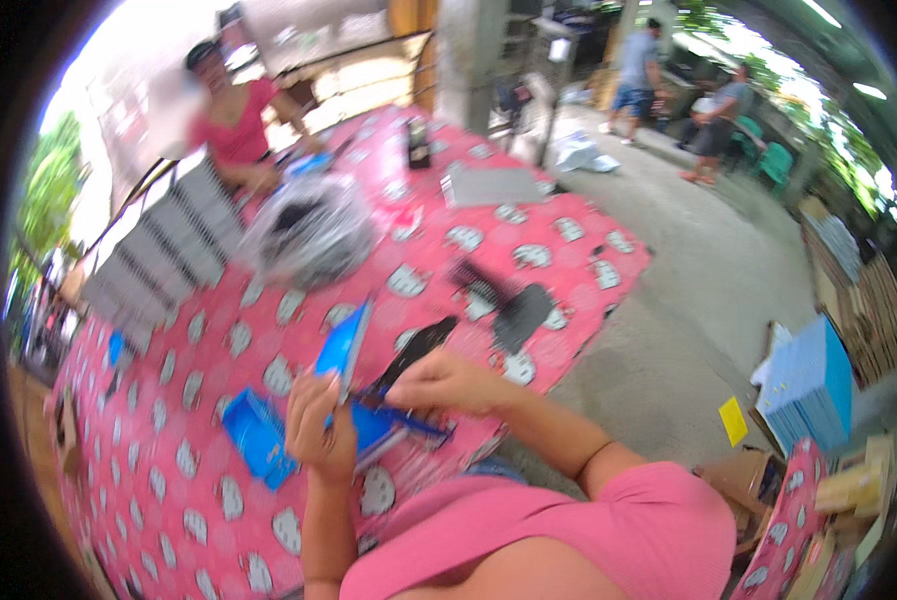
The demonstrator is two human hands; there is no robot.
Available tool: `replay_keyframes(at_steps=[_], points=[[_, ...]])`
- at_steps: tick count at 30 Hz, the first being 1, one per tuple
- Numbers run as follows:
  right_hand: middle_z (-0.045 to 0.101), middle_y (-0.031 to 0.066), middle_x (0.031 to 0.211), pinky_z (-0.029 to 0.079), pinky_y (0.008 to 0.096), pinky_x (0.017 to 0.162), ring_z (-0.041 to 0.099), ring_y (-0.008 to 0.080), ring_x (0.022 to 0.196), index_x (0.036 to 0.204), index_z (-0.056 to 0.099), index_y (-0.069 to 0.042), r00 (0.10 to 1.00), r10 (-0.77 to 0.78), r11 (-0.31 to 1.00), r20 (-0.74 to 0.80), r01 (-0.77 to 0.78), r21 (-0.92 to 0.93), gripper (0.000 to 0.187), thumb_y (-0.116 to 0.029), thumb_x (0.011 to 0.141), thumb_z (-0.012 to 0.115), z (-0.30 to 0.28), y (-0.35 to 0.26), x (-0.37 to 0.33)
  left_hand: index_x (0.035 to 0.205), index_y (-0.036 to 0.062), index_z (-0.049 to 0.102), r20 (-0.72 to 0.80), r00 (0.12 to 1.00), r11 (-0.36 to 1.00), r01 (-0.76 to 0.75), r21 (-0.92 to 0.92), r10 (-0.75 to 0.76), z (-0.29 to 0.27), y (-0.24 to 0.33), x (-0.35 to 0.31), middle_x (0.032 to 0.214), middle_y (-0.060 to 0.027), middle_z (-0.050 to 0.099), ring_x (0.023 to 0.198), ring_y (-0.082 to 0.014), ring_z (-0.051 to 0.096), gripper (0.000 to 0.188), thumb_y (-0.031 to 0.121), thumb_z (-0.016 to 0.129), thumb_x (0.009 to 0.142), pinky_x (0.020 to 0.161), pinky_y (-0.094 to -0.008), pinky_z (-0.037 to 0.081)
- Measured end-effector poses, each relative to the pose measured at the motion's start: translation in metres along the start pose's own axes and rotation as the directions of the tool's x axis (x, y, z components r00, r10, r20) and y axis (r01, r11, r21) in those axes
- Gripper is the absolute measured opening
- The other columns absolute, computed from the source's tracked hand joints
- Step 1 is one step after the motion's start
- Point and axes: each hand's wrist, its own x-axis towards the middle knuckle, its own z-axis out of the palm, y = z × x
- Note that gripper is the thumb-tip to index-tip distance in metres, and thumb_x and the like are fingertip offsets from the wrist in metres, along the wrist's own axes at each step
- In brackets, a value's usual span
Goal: The person uses shears to cut the wire binding of blue booklets, separates the pages, and stacks the processed items on a table.
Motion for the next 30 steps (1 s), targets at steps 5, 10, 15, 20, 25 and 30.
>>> replay_keyframes(at_steps=[5, 10, 15, 20, 25, 30], points=[[0.059, 0.0005, 0.086, 0.045, 0.0237, 0.07, 0.054, 0.0085, 0.081, 0.118, 0.054, -0.002, 0.963, -0.182, 0.981, 0.198, 0.191, -0.028, 0.044, -0.036, 0.091, 0.054, 0.009, 0.032, 0.013, 0.083, -0.0023, 0.062, 0.038, 0.999, 0.999, 0.011, 0.043, -0.013, -0.007, 0.0, -0.008, 0.085, -0.0152, 0.063, 0.083, -0.0311, 0.062, 0.019, -0.014, 0.062, 0.068, 0.083, -0.045, 0.048], [0.056, 0.0063, 0.105, 0.043, 0.0263, 0.08, 0.053, 0.012, 0.091, 0.128, 0.045, -0.001, 0.971, -0.231, 0.939, 0.066, 0.24, -0.248, 0.047, -0.031, 0.093, 0.052, -0.001, 0.061, -0.001, 0.081, -0.0008, 0.059, 0.09, 0.994, 0.993, 0.058, 0.101, -0.067, -0.029, 0.0, -0.035, 0.092, -0.0149, 0.063, 0.088, -0.0322, 0.061, 0.017, -0.013, 0.06, 0.07, 0.08, -0.0442, 0.047], [0.05, 0.0089, 0.102, 0.047, 0.031, 0.074, 0.056, 0.012, 0.076, 0.127, 0.04, -0.001, 0.988, -0.153, 0.946, -0.006, 0.145, -0.291, 0.042, -0.025, 0.095, 0.049, -0.018, 0.092, 0.003, 0.081, 0.001, 0.055, 0.451, 0.885, 0.991, 0.073, 0.112, -0.116, -0.039, 0.013, -0.091, 0.105, -0.0179, 0.06, 0.095, -0.0355, 0.057, 0.016, -0.004, 0.063, 0.068, 0.081, -0.045, 0.044], [0.051, 0.0166, 0.105, 0.045, 0.0361, 0.081, 0.055, 0.0269, 0.095, 0.117, 0.048, -0.002, 0.985, -0.151, 0.881, -0.086, 0.095, -0.463, 0.044, -0.037, 0.091, 0.052, -0.021, 0.111, 0.006, 0.111, 0.0039, 0.047, 0.722, 0.594, 0.935, 0.21, 0.286, -0.355, -0.036, 0.021, -0.093, 0.132, -0.0195, 0.043, 0.109, -0.0362, 0.047, 0.054, 0.003, 0.067, 0.06, 0.092, -0.0475, 0.034], [0.051, 0.0184, 0.103, 0.043, 0.0402, 0.081, 0.054, 0.0329, 0.095, 0.113, 0.049, -0.002, 0.943, -0.323, 0.716, -0.082, 0.187, -0.673, 0.045, -0.041, 0.09, 0.05, -0.033, 0.124, 0.021, 0.131, 0.0041, 0.036, 0.858, 0.275, 0.899, 0.076, 0.431, -0.434, -0.015, 0.031, -0.049, 0.145, -0.0181, 0.024, 0.131, -0.0363, 0.026, 0.081, 0.007, 0.071, 0.058, 0.104, -0.0547, 0.019], [0.052, 0.0188, 0.103, 0.043, 0.0409, 0.081, 0.054, 0.0338, 0.096, 0.112, 0.049, -0.001, 0.954, -0.3, 0.681, -0.022, 0.198, -0.705, 0.049, -0.043, 0.088, 0.052, -0.029, 0.107, 0.028, 0.139, 0.0074, 0.028, 0.755, 0.44, 0.834, -0.024, 0.551, -0.486, -0.015, 0.004, -0.089, 0.148, -0.0182, 0.017, 0.136, -0.0367, 0.017, 0.099, 0.015, 0.077, 0.053, 0.106, -0.0571, 0.013]])
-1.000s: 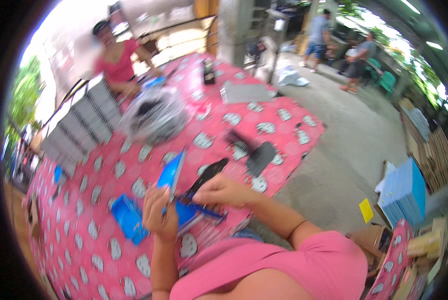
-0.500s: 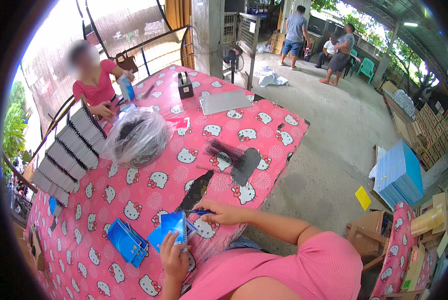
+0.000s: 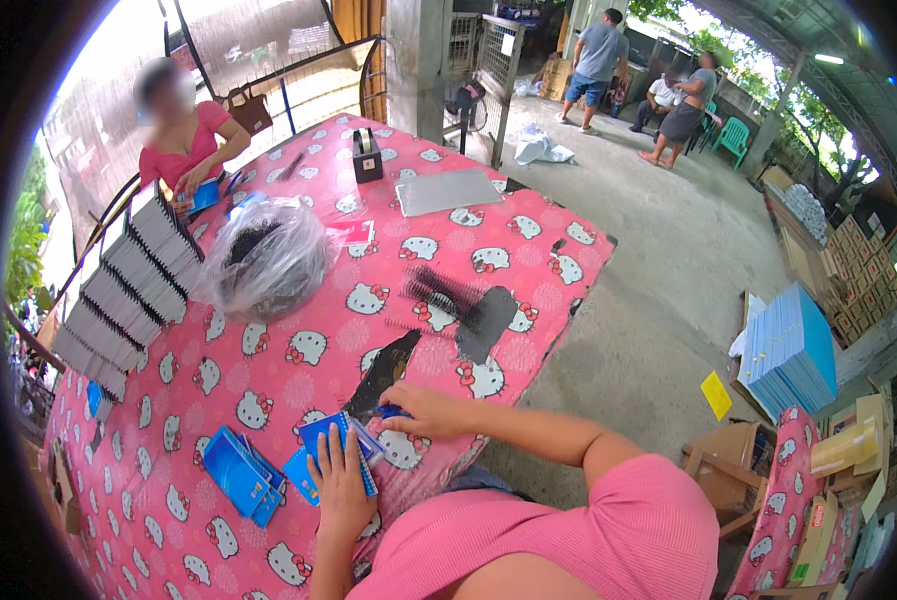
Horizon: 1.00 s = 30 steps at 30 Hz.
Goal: The person uses shears to cut the wire binding of blue booklets, separates the pages, and stacks the processed items on a table.
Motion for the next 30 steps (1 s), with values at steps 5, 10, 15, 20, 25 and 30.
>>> replay_keyframes(at_steps=[5, 10, 15, 20, 25, 30], points=[[0.058, 0.0185, 0.098, 0.046, 0.0383, 0.08, 0.057, 0.0328, 0.092, 0.104, 0.056, 0.001, 0.994, -0.07, 0.99, -0.087, 0.059, -0.126, 0.044, -0.039, 0.084, 0.06, 0.001, 0.019, 0.009, 0.142, 0.0083, 0.021, 0.141, 0.989, 0.994, 0.054, -0.094, -0.041, -0.017, 0.006, 0.01, 0.148, -0.0167, 0.017, 0.133, -0.0354, 0.022, 0.111, 0.029, 0.081, 0.05, 0.105, -0.0523, 0.018], [0.058, 0.0161, 0.095, 0.045, 0.0406, 0.076, 0.057, 0.0325, 0.088, 0.103, 0.059, -0.003, 0.986, -0.139, 0.945, -0.096, 0.103, -0.309, 0.047, -0.042, 0.077, 0.066, -0.003, 0.018, 0.016, 0.143, 0.0106, 0.021, 0.049, 0.999, 0.995, 0.018, -0.095, -0.014, -0.002, -0.005, 0.003, 0.148, -0.0145, 0.019, 0.132, -0.0345, 0.025, 0.108, 0.028, 0.079, 0.053, 0.102, -0.0526, 0.02], [0.058, 0.013, 0.099, 0.042, 0.0414, 0.079, 0.056, 0.0302, 0.09, 0.106, 0.059, -0.006, 0.969, -0.232, 0.87, -0.083, 0.168, -0.463, 0.048, -0.043, 0.076, 0.065, -0.008, 0.008, 0.028, 0.143, 0.0135, 0.021, 0.039, 0.999, 0.994, 0.019, -0.11, -0.015, -0.004, -0.003, 0.0, 0.148, -0.0128, 0.02, 0.132, -0.034, 0.023, 0.1, 0.017, 0.072, 0.057, 0.101, -0.0549, 0.018], [0.058, 0.01, 0.099, 0.04, 0.0412, 0.082, 0.055, 0.027, 0.096, 0.106, 0.059, -0.008, 0.945, -0.325, 0.786, -0.036, 0.249, -0.566, 0.047, -0.044, 0.075, 0.065, -0.01, 0.013, 0.039, 0.142, 0.0126, 0.022, 0.048, 0.999, 0.994, 0.031, -0.108, -0.025, -0.008, -0.002, -0.002, 0.148, -0.0138, 0.02, 0.132, -0.0339, 0.023, 0.098, 0.016, 0.071, 0.057, 0.102, -0.0549, 0.017], [0.058, 0.0102, 0.101, 0.038, 0.0453, 0.084, 0.054, 0.0274, 0.1, 0.104, 0.059, -0.01, 0.964, -0.265, 0.782, 0.018, 0.226, -0.58, 0.046, -0.044, 0.074, 0.066, -0.016, 0.01, 0.04, 0.141, 0.0093, 0.024, 0.038, 0.999, 0.995, -0.007, -0.103, 0.011, -0.007, -0.002, 0.007, 0.147, -0.0153, 0.022, 0.132, -0.0342, 0.023, 0.095, 0.017, 0.07, 0.058, 0.103, -0.0529, 0.016], [0.057, 0.0114, 0.101, 0.039, 0.0487, 0.083, 0.053, 0.0307, 0.1, 0.097, 0.06, -0.011, 0.952, -0.305, 0.751, -0.026, 0.223, -0.622, 0.047, -0.047, 0.069, 0.068, -0.012, 0.024, 0.043, 0.14, 0.0066, 0.025, 0.063, 0.998, 0.997, 0.014, -0.075, -0.009, -0.01, 0.004, 0.01, 0.147, -0.0161, 0.022, 0.132, -0.0355, 0.024, 0.096, 0.019, 0.071, 0.057, 0.104, -0.0537, 0.015]])
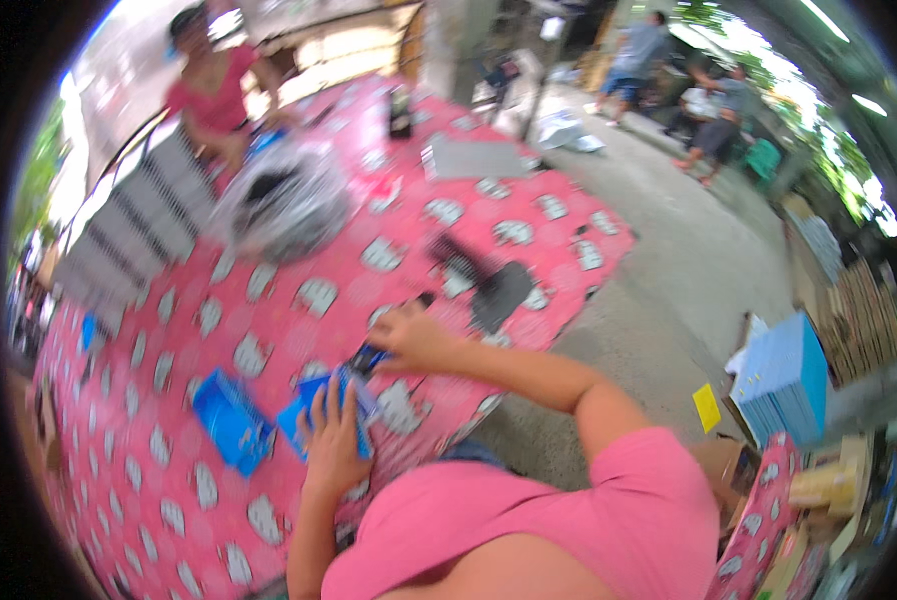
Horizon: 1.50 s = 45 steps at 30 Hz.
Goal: The person uses shears to cut the wire binding of blue booklets, separates the pages, and stacks the processed items on a table.
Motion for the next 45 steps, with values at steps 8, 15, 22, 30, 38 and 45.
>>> replay_keyframes(at_steps=[8, 15, 22, 30, 38, 45], points=[[0.057, 0.0097, 0.093, 0.042, 0.0411, 0.08, 0.055, 0.0267, 0.094, 0.093, 0.06, -0.007, 0.997, -0.029, 0.999, 0.071, 0.028, 0.019, 0.047, -0.048, 0.071, 0.066, -0.01, -0.002, 0.003, 0.139, 0.0042, 0.026, 0.07, 0.997, 1.0, 0.021, -0.013, -0.02, -0.007, 0.008, 0.0, 0.148, -0.0165, 0.018, 0.134, -0.037, 0.02, 0.094, 0.019, 0.072, 0.058, 0.101, -0.0595, 0.016], [0.062, 0.0159, 0.079, 0.049, 0.0409, 0.066, 0.062, 0.032, 0.073, 0.082, 0.062, 0.002, 0.983, 0.061, 0.997, 0.171, -0.068, 0.034, 0.057, -0.054, 0.07, 0.064, -0.001, -0.006, 0.006, 0.14, 0.0045, 0.025, 0.05, 0.998, 1.0, 0.025, -0.005, -0.024, -0.002, 0.002, -0.006, 0.148, -0.017, 0.019, 0.134, -0.0374, 0.02, 0.096, 0.02, 0.072, 0.057, 0.1, -0.0605, 0.016], [0.063, 0.0155, 0.074, 0.05, 0.0402, 0.063, 0.063, 0.0317, 0.069, 0.077, 0.063, 0.001, 0.98, 0.105, 0.993, 0.169, -0.113, 0.04, 0.058, -0.056, 0.07, 0.062, -0.002, -0.006, 0.008, 0.14, 0.0047, 0.024, 0.045, 0.999, 1.0, 0.025, 0.006, -0.025, -0.003, 0.004, -0.004, 0.148, -0.0168, 0.019, 0.134, -0.0368, 0.02, 0.098, 0.017, 0.072, 0.055, 0.1, -0.0601, 0.015], [0.06, 0.0144, 0.066, 0.047, 0.0415, 0.056, 0.06, 0.0308, 0.061, 0.066, 0.061, -0.003, 0.993, 0.077, 0.997, 0.088, -0.079, 0.02, 0.055, -0.058, 0.07, 0.062, 0.002, 0.001, 0.007, 0.139, 0.0048, 0.025, 0.033, 0.999, 1.0, 0.008, -0.001, -0.008, -0.004, 0.006, 0.001, 0.148, -0.0164, 0.019, 0.134, -0.0358, 0.02, 0.097, 0.013, 0.07, 0.054, 0.101, -0.0579, 0.016], [0.06, 0.0158, 0.066, 0.047, 0.0415, 0.056, 0.06, 0.0328, 0.063, 0.069, 0.063, -0.005, 0.988, 0.075, 0.986, 0.137, -0.093, 0.136, 0.046, -0.051, 0.072, 0.065, 0.0, -0.003, 0.009, 0.141, 0.0068, 0.024, -0.049, 0.999, 1.0, -0.016, 0.014, 0.017, 0.012, -0.008, -0.002, 0.147, -0.0145, 0.021, 0.132, -0.0334, 0.024, 0.096, 0.011, 0.068, 0.056, 0.103, -0.0534, 0.018], [0.06, 0.0115, 0.083, 0.046, 0.041, 0.065, 0.061, 0.0296, 0.076, 0.09, 0.062, -0.007, 0.984, 0.097, 0.995, 0.147, -0.093, -0.038, 0.042, -0.043, 0.072, 0.069, -0.024, -0.021, 0.015, 0.143, 0.0121, 0.022, -0.064, 0.998, 1.0, -0.001, 0.0, 0.001, 0.015, -0.012, -0.01, 0.148, -0.0126, 0.02, 0.132, -0.0328, 0.025, 0.101, 0.012, 0.071, 0.054, 0.1, -0.055, 0.022]])
